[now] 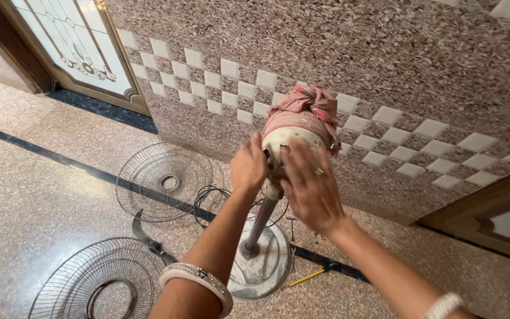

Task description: The person assembles a standing fan by attaching blades to the motor hub, securing them with a screwdriver, and then mounting the front wire cage. The person uses a screwdriver and a wrench to tighten components.

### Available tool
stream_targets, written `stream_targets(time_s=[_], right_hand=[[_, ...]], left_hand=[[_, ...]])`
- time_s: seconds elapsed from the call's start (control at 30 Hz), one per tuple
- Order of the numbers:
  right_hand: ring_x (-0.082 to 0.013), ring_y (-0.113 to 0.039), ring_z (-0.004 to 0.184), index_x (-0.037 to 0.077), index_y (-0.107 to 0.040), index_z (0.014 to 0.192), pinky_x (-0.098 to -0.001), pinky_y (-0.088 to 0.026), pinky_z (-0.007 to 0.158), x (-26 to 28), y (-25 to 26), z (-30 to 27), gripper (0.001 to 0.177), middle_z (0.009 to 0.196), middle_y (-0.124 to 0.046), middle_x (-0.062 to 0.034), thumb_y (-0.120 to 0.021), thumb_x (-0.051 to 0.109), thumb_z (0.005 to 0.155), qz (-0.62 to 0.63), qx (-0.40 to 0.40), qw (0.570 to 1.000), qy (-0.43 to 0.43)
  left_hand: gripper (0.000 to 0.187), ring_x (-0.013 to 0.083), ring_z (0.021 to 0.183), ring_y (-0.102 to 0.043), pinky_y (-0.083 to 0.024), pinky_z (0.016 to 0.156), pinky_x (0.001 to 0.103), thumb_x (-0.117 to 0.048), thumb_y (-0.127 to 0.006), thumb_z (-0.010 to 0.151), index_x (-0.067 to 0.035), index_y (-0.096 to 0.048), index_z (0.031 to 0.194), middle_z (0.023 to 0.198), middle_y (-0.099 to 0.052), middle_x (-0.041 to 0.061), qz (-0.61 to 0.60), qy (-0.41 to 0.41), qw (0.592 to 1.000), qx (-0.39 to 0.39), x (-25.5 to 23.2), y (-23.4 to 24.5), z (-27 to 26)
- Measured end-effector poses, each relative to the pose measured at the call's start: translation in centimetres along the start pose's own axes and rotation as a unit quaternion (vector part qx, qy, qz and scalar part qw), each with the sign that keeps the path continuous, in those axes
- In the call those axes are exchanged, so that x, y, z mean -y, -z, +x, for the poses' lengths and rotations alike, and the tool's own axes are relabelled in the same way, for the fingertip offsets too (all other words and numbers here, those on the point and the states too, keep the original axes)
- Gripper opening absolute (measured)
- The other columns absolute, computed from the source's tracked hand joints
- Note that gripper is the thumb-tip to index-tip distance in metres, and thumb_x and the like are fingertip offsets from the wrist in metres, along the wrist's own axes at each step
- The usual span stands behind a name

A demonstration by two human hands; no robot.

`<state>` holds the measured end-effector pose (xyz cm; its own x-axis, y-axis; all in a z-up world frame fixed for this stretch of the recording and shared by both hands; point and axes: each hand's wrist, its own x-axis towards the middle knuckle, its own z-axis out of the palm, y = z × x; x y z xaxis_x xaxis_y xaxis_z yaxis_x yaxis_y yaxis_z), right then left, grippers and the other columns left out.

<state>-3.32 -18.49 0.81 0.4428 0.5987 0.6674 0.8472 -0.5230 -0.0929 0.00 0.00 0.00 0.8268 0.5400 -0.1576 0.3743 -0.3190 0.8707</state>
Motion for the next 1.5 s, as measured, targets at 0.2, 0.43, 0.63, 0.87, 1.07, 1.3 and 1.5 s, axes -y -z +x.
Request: stream_targets(time_s=[0.2, 0.43, 0.63, 0.87, 1.07, 1.3, 1.5], right_hand=[[-0.0294, -0.035, 0.15, 0.02, -0.06, 0.139, -0.0644, -0.008, 0.123, 2.5, 0.9, 4.1, 0.044, 0.157, -0.051, -0.0055, -0.057, 0.017, 0.094, -0.104, 0.058, 0.991, 0.061], [-0.0319, -0.042, 0.144, 0.01, -0.064, 0.098, -0.0556, -0.018, 0.128, 2.9, 3.7, 5.3, 0.027, 0.13, -0.064, -0.0105, -0.054, 0.034, 0.105, -0.048, 0.292, 0.932, 0.211], [-0.0382, -0.037, 0.143, -0.001, -0.063, 0.136, -0.0613, -0.013, 0.118, 3.5, 2.8, 5.9, 0.054, 0.139, -0.063, -0.0215, -0.053, 0.038, 0.099, -0.166, 0.01, 0.982, 0.09], [-0.0295, -0.031, 0.155, 0.007, -0.033, 0.147, -0.064, -0.009, 0.131, 2.8, 3.7, 3.7, 0.052, 0.138, -0.06, -0.0081, -0.039, 0.045, 0.111, -0.112, 0.373, 0.92, 0.041], [-0.03, -0.029, 0.153, 0.007, -0.052, 0.148, -0.0541, -0.014, 0.128, 3.9, 2.1, 1.1, 0.057, 0.158, -0.043, -0.0163, -0.055, 0.025, 0.094, -0.203, 0.124, 0.963, 0.129], [-0.0398, -0.026, 0.154, -0.001, -0.06, 0.133, -0.0615, -0.019, 0.124, 5.8, 2.3, 1.0, 0.042, 0.161, -0.029, -0.0223, -0.064, 0.011, 0.093, -0.223, 0.072, 0.968, 0.094], [-0.0341, -0.02, 0.158, 0.011, -0.067, 0.094, -0.0595, -0.012, 0.127, 6.4, 2.9, 1.6, 0.02, 0.167, -0.029, -0.0132, -0.055, 0.025, 0.103, -0.142, 0.383, 0.909, 0.075]], left_hand=[[0.087, 0.0449, 0.131, -0.058, -0.044, 0.112, 0.046, -0.073, -0.035, 0.095, -0.002, -0.06, 0.14, 0.13, -0.064, 0.033, -0.048, -0.09, 0.994, 0.047, -2.0, 2.1, -2.0], [0.091, 0.0424, 0.129, -0.06, -0.046, 0.11, 0.044, -0.074, -0.038, 0.09, -0.005, -0.051, 0.147, 0.131, -0.065, 0.03, -0.035, -0.12, 0.989, 0.08, -2.8, 3.2, -3.4], [0.093, 0.043, 0.134, -0.053, -0.042, 0.112, 0.045, -0.073, -0.042, 0.091, -0.003, -0.041, 0.152, 0.142, -0.054, 0.031, -0.084, -0.159, 0.981, 0.072, -2.7, 3.5, -3.8], [0.091, 0.0404, 0.134, -0.056, -0.043, 0.113, 0.043, -0.072, -0.043, 0.093, 0.0, -0.047, 0.149, 0.14, -0.059, 0.03, -0.047, -0.161, 0.981, 0.101, 0.0, 4.6, -5.0], [0.091, 0.0378, 0.131, -0.058, -0.044, 0.11, 0.041, -0.072, -0.042, 0.09, -0.003, -0.048, 0.149, 0.138, -0.061, 0.026, -0.025, -0.165, 0.976, 0.137, 0.5, 7.2, -6.7], [0.091, 0.0378, 0.129, -0.062, -0.047, 0.109, 0.042, -0.073, -0.039, 0.09, -0.004, -0.055, 0.146, 0.131, -0.067, 0.026, 0.043, -0.176, 0.975, 0.132, 0.4, 10.3, -8.6], [0.096, 0.0397, 0.128, -0.062, -0.049, 0.111, 0.044, -0.076, -0.037, 0.091, -0.001, -0.047, 0.149, 0.135, -0.063, 0.028, 0.08, -0.15, 0.975, 0.142, 0.4, 9.8, -9.1]])
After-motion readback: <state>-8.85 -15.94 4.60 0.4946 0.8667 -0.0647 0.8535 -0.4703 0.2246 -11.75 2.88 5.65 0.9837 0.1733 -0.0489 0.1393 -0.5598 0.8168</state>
